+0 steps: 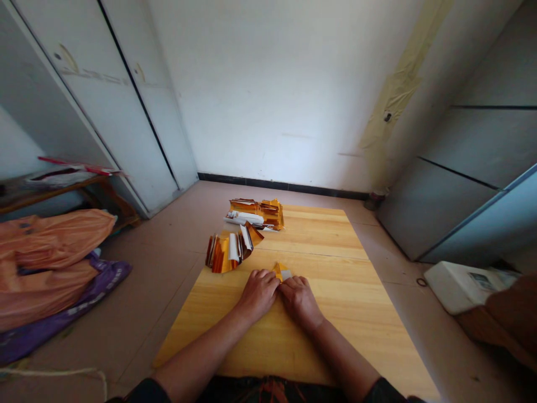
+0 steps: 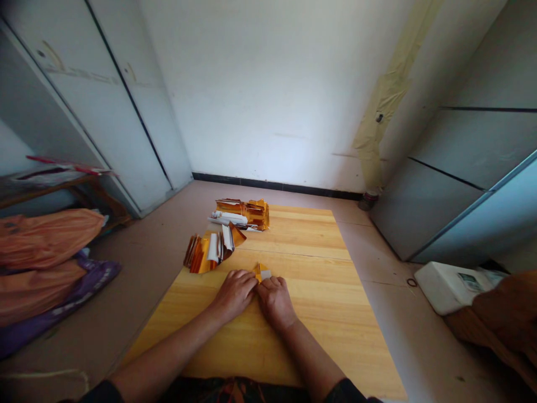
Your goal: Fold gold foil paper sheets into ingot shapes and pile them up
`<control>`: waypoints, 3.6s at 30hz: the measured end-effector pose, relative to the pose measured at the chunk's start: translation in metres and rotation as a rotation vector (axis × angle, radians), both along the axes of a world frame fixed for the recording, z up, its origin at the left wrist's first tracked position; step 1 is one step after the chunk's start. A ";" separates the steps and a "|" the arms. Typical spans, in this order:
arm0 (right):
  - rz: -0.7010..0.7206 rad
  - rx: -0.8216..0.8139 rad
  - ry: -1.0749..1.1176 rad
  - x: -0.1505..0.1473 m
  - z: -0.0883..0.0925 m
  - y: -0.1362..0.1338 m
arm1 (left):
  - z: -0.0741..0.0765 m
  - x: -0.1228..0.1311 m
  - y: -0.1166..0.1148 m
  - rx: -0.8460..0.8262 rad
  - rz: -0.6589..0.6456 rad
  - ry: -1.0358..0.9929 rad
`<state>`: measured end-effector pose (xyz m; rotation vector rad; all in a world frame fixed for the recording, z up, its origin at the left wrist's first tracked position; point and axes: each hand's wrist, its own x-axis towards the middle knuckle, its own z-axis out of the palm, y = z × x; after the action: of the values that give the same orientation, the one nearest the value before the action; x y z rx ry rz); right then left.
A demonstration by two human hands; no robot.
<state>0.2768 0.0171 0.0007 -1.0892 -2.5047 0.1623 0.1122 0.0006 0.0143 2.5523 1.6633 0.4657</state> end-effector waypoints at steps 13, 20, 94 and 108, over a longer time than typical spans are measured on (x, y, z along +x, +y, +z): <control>0.126 -0.018 0.088 0.039 -0.009 0.019 | -0.007 0.000 -0.001 0.088 0.007 -0.058; 0.173 -0.083 0.074 0.029 0.002 0.004 | -0.009 -0.011 0.010 -0.004 0.006 -0.175; -0.348 -0.368 -0.156 -0.018 0.023 0.015 | -0.013 -0.025 0.013 -0.175 -0.033 -0.244; -0.326 -0.336 0.010 -0.010 0.009 0.017 | -0.014 -0.024 0.011 -0.128 -0.056 -0.166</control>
<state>0.2665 0.0345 0.0100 -1.6055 -2.3009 0.5048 0.0883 0.0117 0.0002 2.3911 1.5109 0.5329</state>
